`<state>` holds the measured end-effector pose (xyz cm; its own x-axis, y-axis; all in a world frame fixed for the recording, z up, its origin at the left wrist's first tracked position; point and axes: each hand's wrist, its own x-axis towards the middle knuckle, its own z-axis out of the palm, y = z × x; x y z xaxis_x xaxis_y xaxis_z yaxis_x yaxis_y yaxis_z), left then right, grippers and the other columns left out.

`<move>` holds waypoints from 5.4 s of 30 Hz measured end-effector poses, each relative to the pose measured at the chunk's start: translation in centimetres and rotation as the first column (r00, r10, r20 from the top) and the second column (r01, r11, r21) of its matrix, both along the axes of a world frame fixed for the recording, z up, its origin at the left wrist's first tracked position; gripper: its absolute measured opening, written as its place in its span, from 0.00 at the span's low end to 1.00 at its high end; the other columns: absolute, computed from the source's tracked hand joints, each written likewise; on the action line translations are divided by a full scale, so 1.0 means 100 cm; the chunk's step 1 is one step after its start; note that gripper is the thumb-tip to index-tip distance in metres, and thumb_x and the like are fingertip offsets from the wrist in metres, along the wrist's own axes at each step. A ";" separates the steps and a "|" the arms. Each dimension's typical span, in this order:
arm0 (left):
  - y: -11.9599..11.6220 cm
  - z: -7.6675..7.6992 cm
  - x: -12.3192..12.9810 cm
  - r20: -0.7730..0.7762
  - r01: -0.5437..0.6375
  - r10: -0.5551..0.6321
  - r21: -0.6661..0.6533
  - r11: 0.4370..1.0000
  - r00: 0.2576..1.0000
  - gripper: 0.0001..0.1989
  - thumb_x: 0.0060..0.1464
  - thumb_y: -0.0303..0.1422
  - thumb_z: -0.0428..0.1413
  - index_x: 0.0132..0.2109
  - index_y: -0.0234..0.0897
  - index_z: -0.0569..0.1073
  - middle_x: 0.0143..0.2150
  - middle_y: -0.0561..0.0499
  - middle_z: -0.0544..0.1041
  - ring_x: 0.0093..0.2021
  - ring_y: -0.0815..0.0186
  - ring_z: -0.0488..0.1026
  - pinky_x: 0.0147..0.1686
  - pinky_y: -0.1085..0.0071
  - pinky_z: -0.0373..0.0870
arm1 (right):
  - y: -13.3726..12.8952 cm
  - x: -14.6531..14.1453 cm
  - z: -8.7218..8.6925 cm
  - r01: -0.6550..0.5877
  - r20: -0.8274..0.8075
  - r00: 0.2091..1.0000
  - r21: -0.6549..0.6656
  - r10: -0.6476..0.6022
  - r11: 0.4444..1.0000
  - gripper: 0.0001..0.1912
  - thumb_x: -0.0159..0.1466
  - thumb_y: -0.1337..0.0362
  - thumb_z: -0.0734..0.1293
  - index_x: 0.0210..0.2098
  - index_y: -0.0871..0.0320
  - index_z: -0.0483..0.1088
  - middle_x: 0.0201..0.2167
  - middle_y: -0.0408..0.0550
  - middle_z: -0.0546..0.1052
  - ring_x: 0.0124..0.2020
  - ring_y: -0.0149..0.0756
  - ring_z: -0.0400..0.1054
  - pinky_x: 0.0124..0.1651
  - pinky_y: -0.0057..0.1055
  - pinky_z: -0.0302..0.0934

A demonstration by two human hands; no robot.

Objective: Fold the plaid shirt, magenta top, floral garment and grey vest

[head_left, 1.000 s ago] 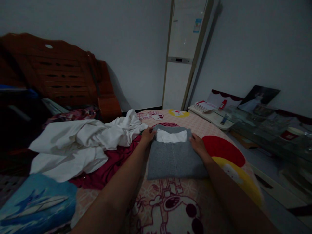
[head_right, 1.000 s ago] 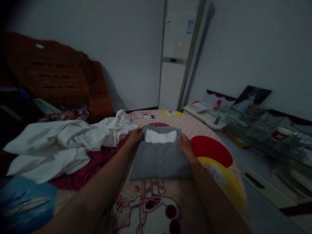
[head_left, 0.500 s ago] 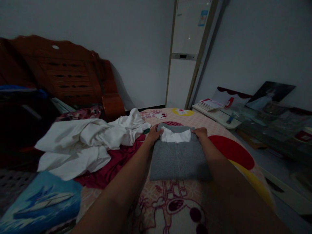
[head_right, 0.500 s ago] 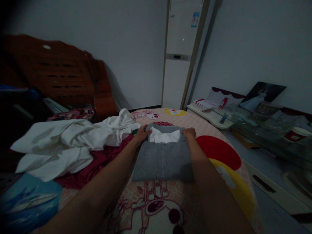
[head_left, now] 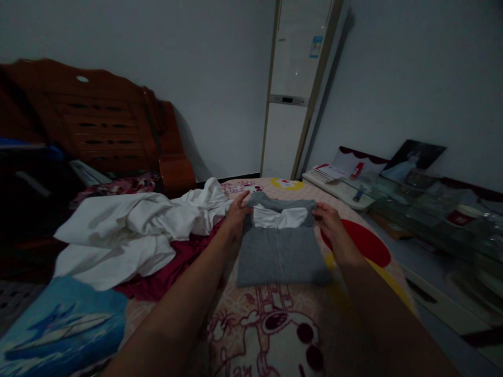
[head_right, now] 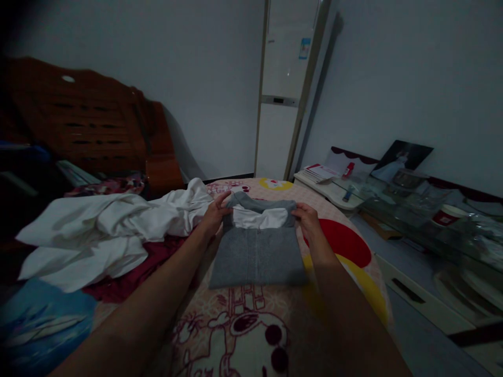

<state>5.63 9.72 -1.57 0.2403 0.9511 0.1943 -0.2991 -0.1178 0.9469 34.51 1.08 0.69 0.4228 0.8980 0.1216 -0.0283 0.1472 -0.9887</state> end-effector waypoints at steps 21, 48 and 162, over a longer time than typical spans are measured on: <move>-0.092 0.005 -0.027 -0.838 0.597 0.048 0.426 0.680 0.544 0.25 0.49 0.38 0.63 0.55 0.38 0.74 0.54 0.44 0.76 0.54 0.55 0.71 0.56 0.60 0.65 | -0.088 -0.016 -0.023 -0.297 0.703 0.653 -0.102 0.280 0.949 0.16 0.53 0.57 0.72 0.40 0.58 0.78 0.38 0.51 0.80 0.40 0.43 0.74 0.44 0.38 0.67; -0.086 0.015 -0.027 -0.739 0.375 0.020 0.365 0.852 0.673 0.14 0.58 0.39 0.53 0.41 0.34 0.79 0.37 0.46 0.81 0.38 0.60 0.77 0.41 0.69 0.71 | -0.086 -0.019 -0.025 -0.138 0.708 0.704 0.063 0.053 0.988 0.14 0.57 0.64 0.63 0.36 0.56 0.80 0.34 0.50 0.82 0.37 0.42 0.75 0.41 0.37 0.68; -0.088 0.017 -0.072 -0.805 0.516 -0.294 0.018 0.856 0.515 0.28 0.49 0.27 0.53 0.59 0.35 0.70 0.28 0.52 0.78 0.26 0.66 0.75 0.28 0.74 0.68 | -0.079 -0.165 -0.042 -0.525 0.888 0.428 0.093 0.168 0.846 0.15 0.62 0.66 0.70 0.49 0.60 0.74 0.49 0.56 0.77 0.51 0.44 0.70 0.56 0.44 0.63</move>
<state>-1.60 0.96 0.09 0.7478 0.6611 -0.0614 0.4327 -0.4151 0.8003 17.97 -6.82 -3.56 -0.3798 0.7693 0.5138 0.6385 0.6199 -0.4562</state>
